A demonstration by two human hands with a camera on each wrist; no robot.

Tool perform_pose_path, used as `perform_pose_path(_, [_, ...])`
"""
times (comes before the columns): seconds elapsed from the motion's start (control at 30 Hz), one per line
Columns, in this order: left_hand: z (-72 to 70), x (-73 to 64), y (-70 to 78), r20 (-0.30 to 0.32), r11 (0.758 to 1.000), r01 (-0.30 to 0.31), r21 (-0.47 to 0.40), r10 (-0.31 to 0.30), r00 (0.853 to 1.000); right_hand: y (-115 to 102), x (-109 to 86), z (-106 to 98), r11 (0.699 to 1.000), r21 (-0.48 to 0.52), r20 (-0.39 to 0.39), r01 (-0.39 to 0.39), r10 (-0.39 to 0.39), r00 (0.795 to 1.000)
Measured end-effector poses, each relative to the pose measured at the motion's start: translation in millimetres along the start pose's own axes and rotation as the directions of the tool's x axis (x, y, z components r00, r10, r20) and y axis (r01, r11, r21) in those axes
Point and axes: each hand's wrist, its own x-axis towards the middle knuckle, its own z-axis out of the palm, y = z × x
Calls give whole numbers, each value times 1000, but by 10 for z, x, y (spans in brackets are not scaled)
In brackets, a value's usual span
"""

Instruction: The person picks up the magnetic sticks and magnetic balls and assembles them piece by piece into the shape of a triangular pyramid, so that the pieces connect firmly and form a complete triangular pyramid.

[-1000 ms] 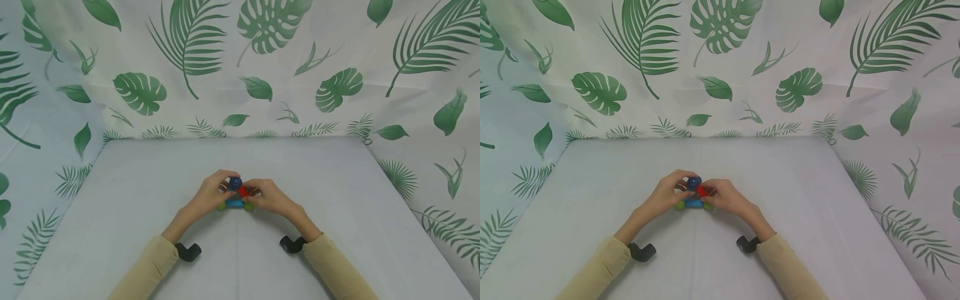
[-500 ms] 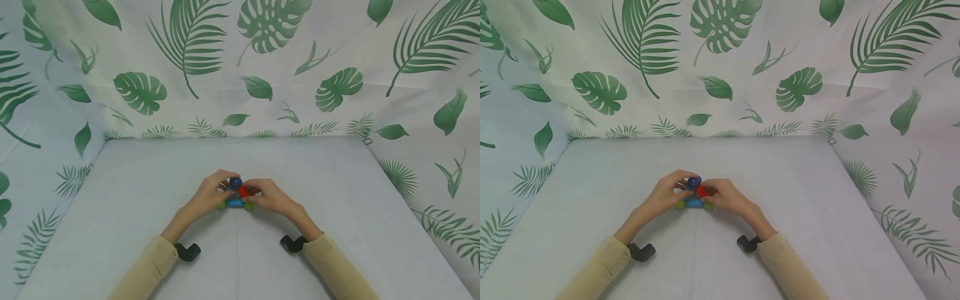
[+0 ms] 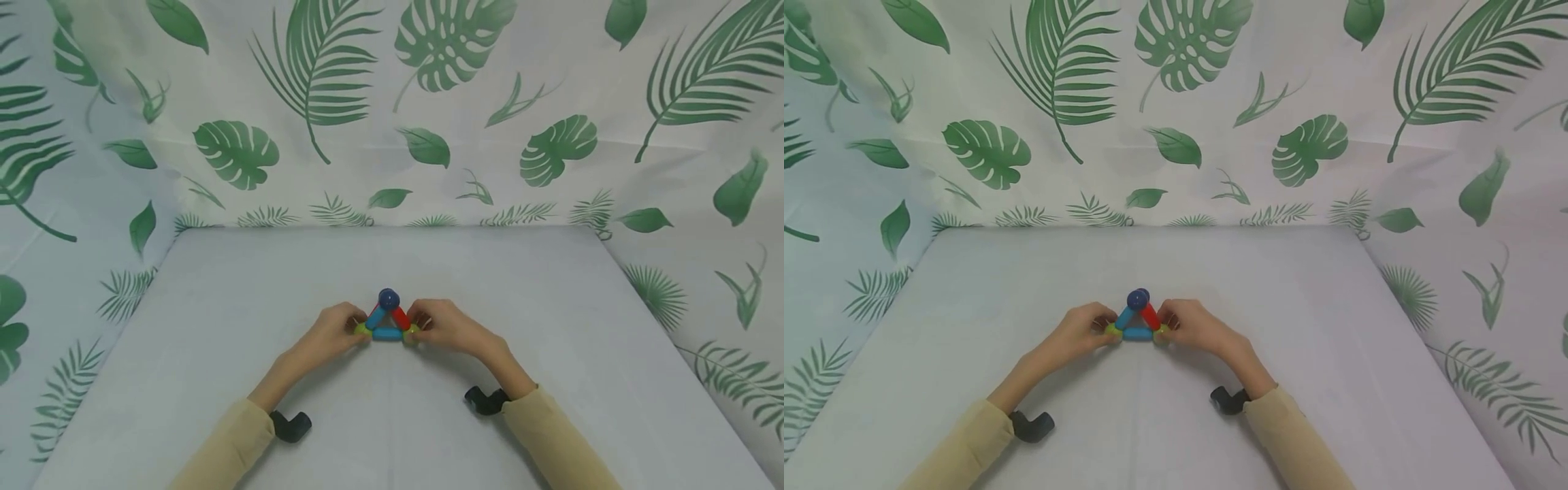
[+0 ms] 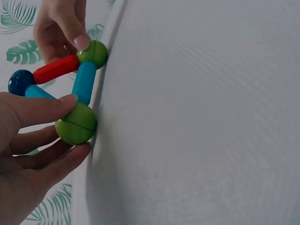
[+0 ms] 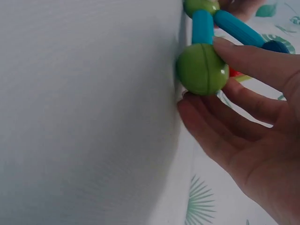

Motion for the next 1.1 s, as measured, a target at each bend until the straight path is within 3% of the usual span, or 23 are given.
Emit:
perform_pose_path(0.13, [23,42,-37,-15,999,29,13,-29,999,9,31,-24,1000,-10,13,-11,12,1000])
perform_pose_path(0.33, [29,216,-96,-58,998,65,18,-64,996,94,207,-101,998,-35,-3,-53,53,999])
perform_pose_path(0.7, [-1,515,-202,-54,995,102,1,-102,993,248,395,-203,996,-16,-38,-92,91,995])
perform_pose_path(0.93, [68,424,-282,-5,995,97,-18,-97,995,361,253,-124,996,44,-41,-74,76,996])
perform_pose_path(1.1, [-1,271,-331,-13,995,99,-28,-99,995,402,37,-146,999,11,-177,-35,36,983])
